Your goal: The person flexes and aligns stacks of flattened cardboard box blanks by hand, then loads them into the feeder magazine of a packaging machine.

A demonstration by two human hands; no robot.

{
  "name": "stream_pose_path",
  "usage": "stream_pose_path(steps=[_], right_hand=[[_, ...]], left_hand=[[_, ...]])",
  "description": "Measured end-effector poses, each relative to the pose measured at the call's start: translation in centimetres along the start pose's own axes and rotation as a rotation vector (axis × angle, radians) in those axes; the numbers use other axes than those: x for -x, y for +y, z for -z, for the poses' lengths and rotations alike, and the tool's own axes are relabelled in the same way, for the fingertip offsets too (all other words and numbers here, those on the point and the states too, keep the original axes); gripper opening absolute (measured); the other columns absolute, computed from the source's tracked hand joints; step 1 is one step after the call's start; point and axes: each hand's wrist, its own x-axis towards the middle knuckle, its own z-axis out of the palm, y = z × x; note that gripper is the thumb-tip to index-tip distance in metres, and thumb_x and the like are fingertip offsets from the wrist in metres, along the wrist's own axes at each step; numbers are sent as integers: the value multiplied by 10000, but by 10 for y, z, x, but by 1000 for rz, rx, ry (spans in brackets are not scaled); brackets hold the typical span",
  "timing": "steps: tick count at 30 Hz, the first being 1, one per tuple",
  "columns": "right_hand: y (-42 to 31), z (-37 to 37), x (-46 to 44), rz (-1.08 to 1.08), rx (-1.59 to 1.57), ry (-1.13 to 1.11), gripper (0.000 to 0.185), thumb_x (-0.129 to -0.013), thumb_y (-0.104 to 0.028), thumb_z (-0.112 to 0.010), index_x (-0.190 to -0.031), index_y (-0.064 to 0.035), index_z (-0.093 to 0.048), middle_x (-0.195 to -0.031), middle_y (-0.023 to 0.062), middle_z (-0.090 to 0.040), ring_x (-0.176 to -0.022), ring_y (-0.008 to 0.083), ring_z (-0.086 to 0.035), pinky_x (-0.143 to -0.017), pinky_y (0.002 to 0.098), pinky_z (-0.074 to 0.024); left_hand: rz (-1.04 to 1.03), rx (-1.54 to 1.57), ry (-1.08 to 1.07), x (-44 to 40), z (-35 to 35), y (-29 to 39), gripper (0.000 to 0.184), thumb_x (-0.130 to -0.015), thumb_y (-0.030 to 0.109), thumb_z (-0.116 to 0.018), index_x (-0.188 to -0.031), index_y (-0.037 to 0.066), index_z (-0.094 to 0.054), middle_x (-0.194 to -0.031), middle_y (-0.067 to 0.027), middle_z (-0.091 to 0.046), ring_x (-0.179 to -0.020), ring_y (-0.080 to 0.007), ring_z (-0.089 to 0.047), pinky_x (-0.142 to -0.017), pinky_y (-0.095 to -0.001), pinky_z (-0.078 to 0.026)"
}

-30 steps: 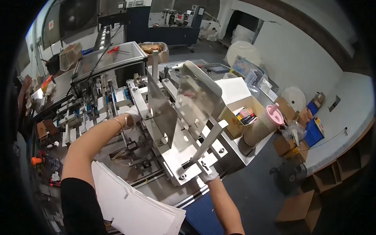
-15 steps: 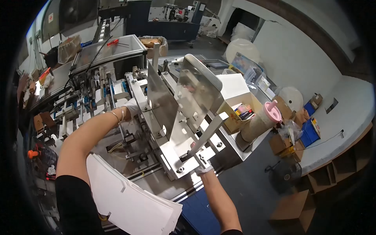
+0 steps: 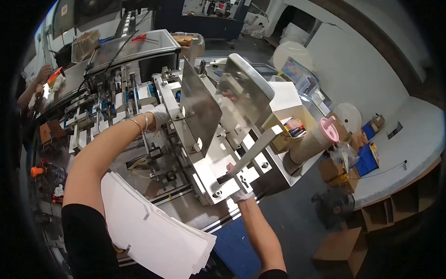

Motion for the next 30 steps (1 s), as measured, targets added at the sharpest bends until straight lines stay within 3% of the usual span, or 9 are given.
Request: stream_pose_path(steps=[5,11,16,22,25,26,28,29,30], right_hand=[[4,-4,7,54,-149,170,216,-905,-243,-526,-1004,-52,-543,-880,40,-577,-806,124,-559,-690,263,-492],[-12,-17,-6,-167,313,283,205,-825,-249,-630,-842,-50,-579,-713,34,-566,-592,134,-530,-564,272,-475],[-14,-39,-3,-68,85,143,144,-776,-157,-655,-759,-24,-602,-707,90,-616,-629,176,-597,-550,303,-498],[-5,0,-12,11,517,370,508,-822,-497,-577,-965,-10,-588,-823,93,-606,-704,175,-585,-644,307,-487],[-7,-21,-9,-32,395,431,557,-809,-576,-544,-971,-44,-574,-849,83,-589,-705,150,-564,-617,305,-477],[-6,-39,2,58,454,556,391,-839,-483,-568,-865,-94,-587,-773,51,-589,-642,124,-553,-561,286,-469],[-15,-8,8,17,351,86,289,-850,-336,-602,-936,-62,-573,-841,54,-592,-728,114,-569,-636,252,-476],[-17,7,10,-4,295,-147,252,-855,-263,-620,-971,-46,-567,-874,56,-594,-771,109,-577,-674,235,-479],[-15,-3,13,29,305,-16,198,-857,-248,-618,-912,-66,-564,-821,35,-580,-722,96,-561,-625,228,-465]], left_hand=[[362,649,5,20,22,58,287,-811,347,-538,-952,104,-598,-849,-58,-596,-778,-138,-550,-717,-289,-433],[420,621,60,24,26,89,289,-798,304,-550,-961,71,-602,-848,-78,-598,-763,-154,-559,-699,-275,-449],[353,542,94,18,18,68,284,-791,294,-553,-952,66,-606,-846,-89,-599,-767,-165,-567,-698,-278,-453],[269,462,96,1,3,41,278,-783,281,-557,-942,60,-609,-844,-103,-601,-773,-178,-577,-696,-282,-458],[223,416,111,-6,0,29,274,-778,275,-559,-937,57,-611,-843,-110,-602,-775,-184,-582,-696,-284,-460],[209,399,116,-6,0,23,273,-777,273,-560,-935,56,-612,-842,-112,-602,-776,-186,-584,-695,-284,-461],[181,367,123,-10,-3,12,271,-774,269,-561,-932,54,-613,-842,-117,-603,-778,-191,-587,-695,-286,-462],[59,86,112,-14,-6,-3,256,-770,259,-563,-918,57,-620,-847,-125,-610,-793,-205,-598,-701,-288,-469],[-64,-195,101,-20,-9,-28,242,-766,249,-565,-904,61,-626,-852,-133,-618,-808,-220,-609,-707,-291,-475]])
